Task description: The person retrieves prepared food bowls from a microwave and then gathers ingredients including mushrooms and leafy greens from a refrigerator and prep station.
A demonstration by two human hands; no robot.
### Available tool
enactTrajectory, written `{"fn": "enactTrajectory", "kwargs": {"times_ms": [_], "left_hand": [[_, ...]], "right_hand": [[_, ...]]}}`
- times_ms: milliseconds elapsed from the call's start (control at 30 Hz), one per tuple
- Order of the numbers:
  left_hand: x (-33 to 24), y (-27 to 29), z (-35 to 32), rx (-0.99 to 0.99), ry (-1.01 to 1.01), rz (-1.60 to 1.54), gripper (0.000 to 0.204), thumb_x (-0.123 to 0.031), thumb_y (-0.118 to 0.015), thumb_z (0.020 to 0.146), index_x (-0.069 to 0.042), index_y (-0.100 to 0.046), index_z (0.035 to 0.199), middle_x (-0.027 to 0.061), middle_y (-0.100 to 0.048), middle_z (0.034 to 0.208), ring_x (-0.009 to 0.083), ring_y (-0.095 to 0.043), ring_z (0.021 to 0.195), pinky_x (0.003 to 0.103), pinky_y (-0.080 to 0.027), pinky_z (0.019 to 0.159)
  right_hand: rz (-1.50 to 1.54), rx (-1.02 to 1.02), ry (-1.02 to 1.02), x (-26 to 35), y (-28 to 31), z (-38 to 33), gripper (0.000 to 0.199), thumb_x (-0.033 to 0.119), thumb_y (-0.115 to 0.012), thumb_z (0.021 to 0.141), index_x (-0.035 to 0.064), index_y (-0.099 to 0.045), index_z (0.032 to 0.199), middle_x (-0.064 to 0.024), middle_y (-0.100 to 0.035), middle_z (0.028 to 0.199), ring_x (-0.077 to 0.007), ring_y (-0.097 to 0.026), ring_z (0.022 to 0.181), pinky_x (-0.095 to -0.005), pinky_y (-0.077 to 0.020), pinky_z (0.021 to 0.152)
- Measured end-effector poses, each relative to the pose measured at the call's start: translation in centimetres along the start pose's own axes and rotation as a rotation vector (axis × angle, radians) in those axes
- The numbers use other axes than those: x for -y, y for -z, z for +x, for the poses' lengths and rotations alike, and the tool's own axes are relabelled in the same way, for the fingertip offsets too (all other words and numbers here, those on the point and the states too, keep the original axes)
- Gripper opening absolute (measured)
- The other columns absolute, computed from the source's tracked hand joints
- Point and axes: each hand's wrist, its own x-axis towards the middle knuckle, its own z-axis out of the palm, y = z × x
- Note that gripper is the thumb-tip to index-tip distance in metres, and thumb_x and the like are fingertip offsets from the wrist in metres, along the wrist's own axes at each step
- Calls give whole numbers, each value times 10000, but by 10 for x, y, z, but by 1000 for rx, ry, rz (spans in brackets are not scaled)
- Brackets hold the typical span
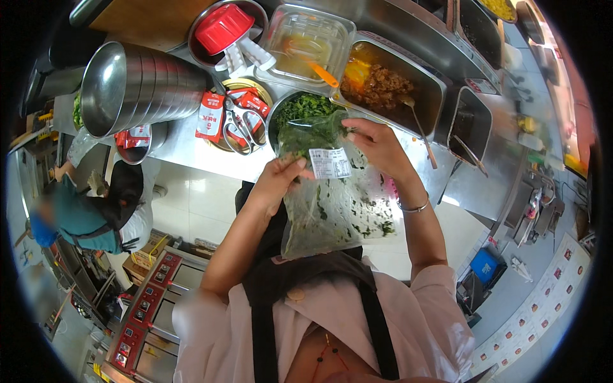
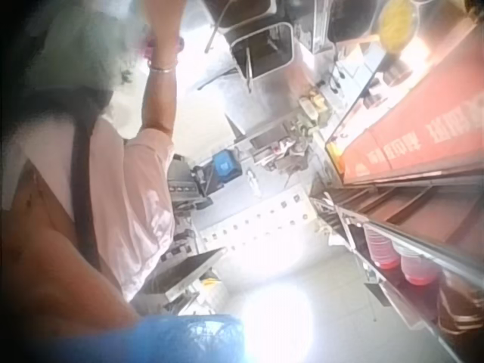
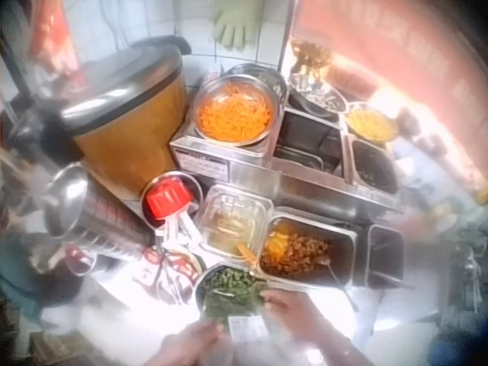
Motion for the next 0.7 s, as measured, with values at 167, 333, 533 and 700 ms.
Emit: {"fn": "enactTrajectory", "kwargs": {"times_ms": [167,333,533,700], "left_hand": [[14,5,-1,-8,-17,-86,200,-247,-600,862,-61,-618,935,26,-652,783,57,-528,659,199,-392,576],[-4,7,4,5,-227,-50,149,-190,-587,869,-45,-622,867,25,-640,729,64,-526,615,201,-398,575],[18,9,53,-104,-345,-49,118,-144,-553,887,-40,-606,901,2,-620,753,46,-497,673,193,-382,614],[3,5,57,-73,-264,-169,119,-134,-559,887,-37,-605,937,-17,-608,803,60,-524,711,206,-418,666]], "right_hand": [[166,61,-15,-17,-3,2,251,65,-543,847,31,-599,1090,33,-584,780,-20,-437,660,-175,-382,599],[28,101,60,11,7,6,223,66,-533,847,15,-611,1050,-6,-634,855,-39,-480,695,-186,-406,641],[-83,-25,202,-11,-26,26,215,83,-523,822,67,-627,1009,-168,-609,738,-259,-585,624,-336,-455,603],[-121,-67,132,-9,-22,22,230,76,-511,822,68,-619,1025,-185,-597,732,-288,-566,610,-332,-449,597]]}}
